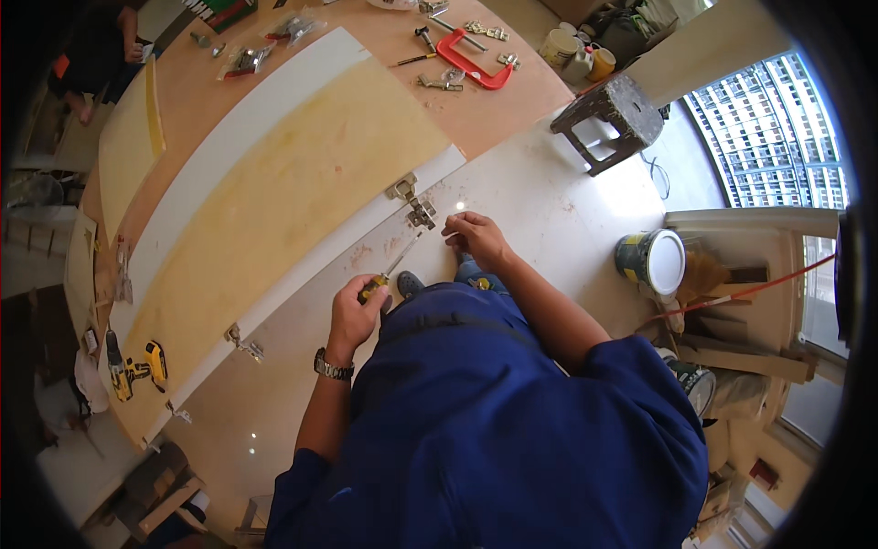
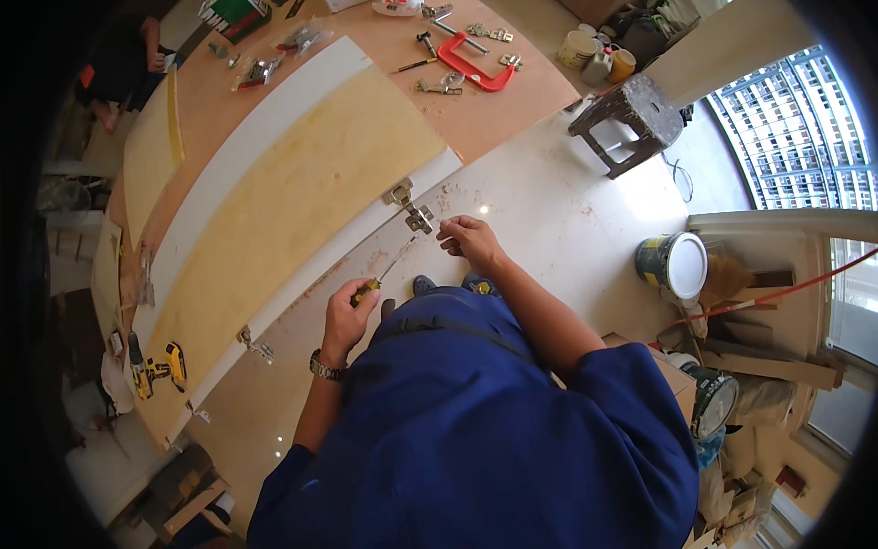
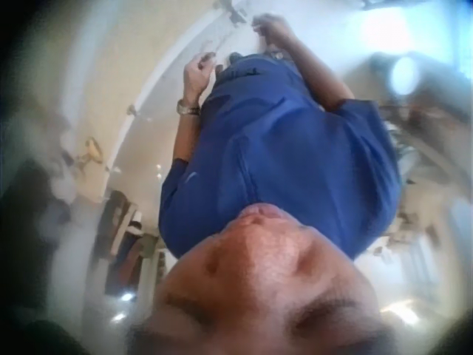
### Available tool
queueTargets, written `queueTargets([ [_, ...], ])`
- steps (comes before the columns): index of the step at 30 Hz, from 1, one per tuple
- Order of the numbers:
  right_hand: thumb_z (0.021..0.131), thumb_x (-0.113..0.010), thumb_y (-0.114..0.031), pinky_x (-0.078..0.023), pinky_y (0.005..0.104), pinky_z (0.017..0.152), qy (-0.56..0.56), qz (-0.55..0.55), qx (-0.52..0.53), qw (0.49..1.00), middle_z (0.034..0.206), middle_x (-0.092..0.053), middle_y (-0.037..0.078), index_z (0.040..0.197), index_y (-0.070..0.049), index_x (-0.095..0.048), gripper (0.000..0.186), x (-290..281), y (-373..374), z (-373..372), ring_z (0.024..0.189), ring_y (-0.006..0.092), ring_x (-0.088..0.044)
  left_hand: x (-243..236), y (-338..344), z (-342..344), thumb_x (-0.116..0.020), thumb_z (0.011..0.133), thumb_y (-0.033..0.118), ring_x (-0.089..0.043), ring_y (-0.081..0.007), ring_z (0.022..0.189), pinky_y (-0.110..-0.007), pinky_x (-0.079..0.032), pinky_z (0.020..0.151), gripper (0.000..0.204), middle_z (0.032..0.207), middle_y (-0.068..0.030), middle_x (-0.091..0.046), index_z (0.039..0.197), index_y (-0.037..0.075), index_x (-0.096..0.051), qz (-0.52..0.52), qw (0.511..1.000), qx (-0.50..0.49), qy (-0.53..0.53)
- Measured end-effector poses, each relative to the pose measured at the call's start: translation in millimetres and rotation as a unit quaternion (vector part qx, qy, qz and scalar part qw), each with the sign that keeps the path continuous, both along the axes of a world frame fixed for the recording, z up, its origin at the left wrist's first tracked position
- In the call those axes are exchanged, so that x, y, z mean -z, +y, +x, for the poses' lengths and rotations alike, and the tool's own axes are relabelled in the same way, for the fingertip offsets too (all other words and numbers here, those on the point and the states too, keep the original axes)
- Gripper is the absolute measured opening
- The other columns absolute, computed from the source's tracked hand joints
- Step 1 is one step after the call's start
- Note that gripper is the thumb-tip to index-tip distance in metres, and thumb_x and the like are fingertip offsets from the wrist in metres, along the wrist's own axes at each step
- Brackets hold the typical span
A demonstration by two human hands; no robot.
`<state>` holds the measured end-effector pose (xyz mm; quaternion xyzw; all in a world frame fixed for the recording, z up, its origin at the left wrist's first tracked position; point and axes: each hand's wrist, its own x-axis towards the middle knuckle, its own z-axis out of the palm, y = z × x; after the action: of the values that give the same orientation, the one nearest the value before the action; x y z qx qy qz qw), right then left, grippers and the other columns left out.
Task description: The person installs hinges on a wooden panel using a power drill and a screwdriver, first drilling pilot holes and then tightening the screws into the hinge plates.
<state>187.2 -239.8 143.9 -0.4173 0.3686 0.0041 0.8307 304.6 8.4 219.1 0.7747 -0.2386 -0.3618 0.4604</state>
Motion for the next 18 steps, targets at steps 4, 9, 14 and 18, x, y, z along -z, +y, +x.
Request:
queueTargets([
  [4,0.09,-0.064,-0.018,-0.048,0.0292,0.08,0.031,-0.066,-0.061,0.995,0.115,-0.058,0.009,0.127,-0.003,-0.049,0.043,21,-11,17,0.097,0.0158,-0.058,-11,-15,-4,-0.068,0.084,0.02,-0.067,-0.0207,0.075,-0.032,-0.052,0.069,0.028,0.084,-0.0143,-0.07,0.101,-0.002,-0.065,0.055,0.991,-0.032,-0.114],
  [9,0.084,-0.066,-0.009,-0.047,0.0303,0.086,-0.103,0.082,-0.108,0.985,0.112,-0.06,0.006,0.133,-0.003,-0.044,0.054,38,-19,31,0.097,0.0114,-0.056,-28,-38,-15,-0.069,0.082,0.023,-0.067,-0.0245,0.072,-0.033,-0.052,0.066,0.03,0.082,-0.0165,-0.068,0.099,-0.001,-0.065,0.124,0.978,-0.055,-0.159],
  [14,0.08,-0.064,0.004,-0.048,0.0245,0.08,-0.129,0.176,-0.151,0.964,0.102,-0.062,0.005,0.12,-0.002,-0.051,0.043,60,-33,38,0.088,0.0106,-0.058,-41,-62,-34,-0.068,0.082,0.022,-0.067,-0.0306,0.074,-0.036,-0.052,0.067,0.028,0.082,-0.0182,-0.068,0.098,-0.001,-0.065,0.164,0.969,-0.059,-0.176],
  [18,0.078,-0.064,0.006,-0.049,0.0245,0.077,-0.117,0.149,-0.192,0.963,0.099,-0.063,0.005,0.118,0.001,-0.053,0.042,64,-35,38,0.088,0.0122,-0.059,-44,-76,-51,-0.068,0.082,0.022,-0.067,-0.0326,0.075,-0.037,-0.052,0.068,0.027,0.082,-0.0188,-0.067,0.097,0.0,-0.065,0.218,0.958,-0.076,-0.172],
])
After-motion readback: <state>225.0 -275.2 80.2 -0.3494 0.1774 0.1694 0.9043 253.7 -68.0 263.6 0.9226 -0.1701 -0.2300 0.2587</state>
